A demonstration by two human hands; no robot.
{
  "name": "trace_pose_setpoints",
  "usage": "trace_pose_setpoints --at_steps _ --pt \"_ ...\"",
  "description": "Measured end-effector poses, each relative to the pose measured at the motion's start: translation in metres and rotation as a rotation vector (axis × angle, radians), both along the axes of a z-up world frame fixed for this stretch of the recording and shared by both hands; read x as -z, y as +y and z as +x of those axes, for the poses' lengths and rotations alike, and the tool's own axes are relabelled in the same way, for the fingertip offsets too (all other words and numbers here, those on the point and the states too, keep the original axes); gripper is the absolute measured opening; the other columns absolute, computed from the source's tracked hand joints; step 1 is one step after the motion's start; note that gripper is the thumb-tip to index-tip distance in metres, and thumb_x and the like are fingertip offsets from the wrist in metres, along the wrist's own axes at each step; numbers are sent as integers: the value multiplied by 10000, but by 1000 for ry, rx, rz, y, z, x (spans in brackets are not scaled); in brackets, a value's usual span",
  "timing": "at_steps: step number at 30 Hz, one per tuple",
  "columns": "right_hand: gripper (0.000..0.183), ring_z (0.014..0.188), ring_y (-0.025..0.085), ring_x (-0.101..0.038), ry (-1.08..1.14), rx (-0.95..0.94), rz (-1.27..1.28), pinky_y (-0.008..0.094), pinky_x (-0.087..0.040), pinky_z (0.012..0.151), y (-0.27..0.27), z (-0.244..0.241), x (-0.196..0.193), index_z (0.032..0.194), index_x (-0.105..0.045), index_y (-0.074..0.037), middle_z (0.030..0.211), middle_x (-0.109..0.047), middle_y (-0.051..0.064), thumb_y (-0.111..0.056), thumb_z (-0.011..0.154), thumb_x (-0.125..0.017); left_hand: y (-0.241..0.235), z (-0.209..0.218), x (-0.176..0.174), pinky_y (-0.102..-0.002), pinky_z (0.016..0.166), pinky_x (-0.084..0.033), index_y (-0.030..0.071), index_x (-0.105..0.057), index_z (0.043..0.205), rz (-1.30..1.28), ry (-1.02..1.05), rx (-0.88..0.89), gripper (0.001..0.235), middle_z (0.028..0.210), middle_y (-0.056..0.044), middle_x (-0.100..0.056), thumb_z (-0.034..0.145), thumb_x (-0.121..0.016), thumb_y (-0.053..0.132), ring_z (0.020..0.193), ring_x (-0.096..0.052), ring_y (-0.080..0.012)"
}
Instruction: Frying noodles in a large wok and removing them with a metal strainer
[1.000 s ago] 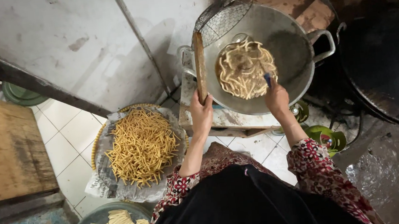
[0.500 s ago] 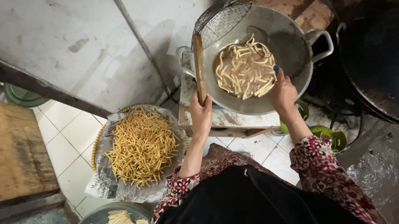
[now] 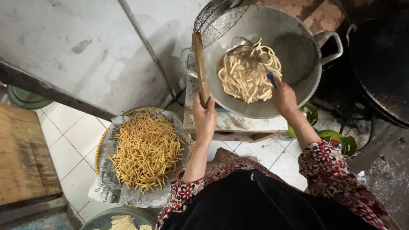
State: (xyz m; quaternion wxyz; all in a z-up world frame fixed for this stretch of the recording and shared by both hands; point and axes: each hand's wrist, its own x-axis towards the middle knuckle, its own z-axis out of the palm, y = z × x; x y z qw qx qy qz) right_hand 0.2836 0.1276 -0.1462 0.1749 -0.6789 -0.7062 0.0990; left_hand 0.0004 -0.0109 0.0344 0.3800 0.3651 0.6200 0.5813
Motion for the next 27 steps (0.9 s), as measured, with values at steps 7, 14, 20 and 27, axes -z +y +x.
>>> trace_pose_setpoints --at_steps 7,14,20,27 --pt "513 1038 472 -672 295 -9 21 567 -548 851 -26 -15 -45 1439 -604 -191 1116 -708 245 -137 932 -662 11 0 26 -521 911 -506 -72 -527 1373 25 -23 6 542 1189 -360 -597 930 -675 202 1108 -631 -440" --pt "521 954 490 -700 0 21 2 597 -569 776 -21 -11 -36 1499 -519 -188 1074 -694 265 -158 983 -590 8 -3 25 -513 898 -510 -63 -521 1385 44 0 1 534 1198 -358 -592 940 -672 192 1099 -622 -446" --pt "553 918 442 -730 -186 16 47 551 -597 748 -25 -4 -33 1531 -488 -189 1101 -692 223 -176 984 -564 12 2 37 -519 903 -519 -52 -521 1385 38 2 11 524 1210 -352 -592 948 -674 195 1114 -630 -449" --pt "550 767 471 -720 -203 211 44 564 -596 665 10 20 -29 1533 -467 -207 1069 -643 163 -340 1004 -537 8 -1 24 -505 901 -523 -41 -485 1424 -13 -51 36 552 1254 -332 -579 968 -648 224 1134 -626 -403"
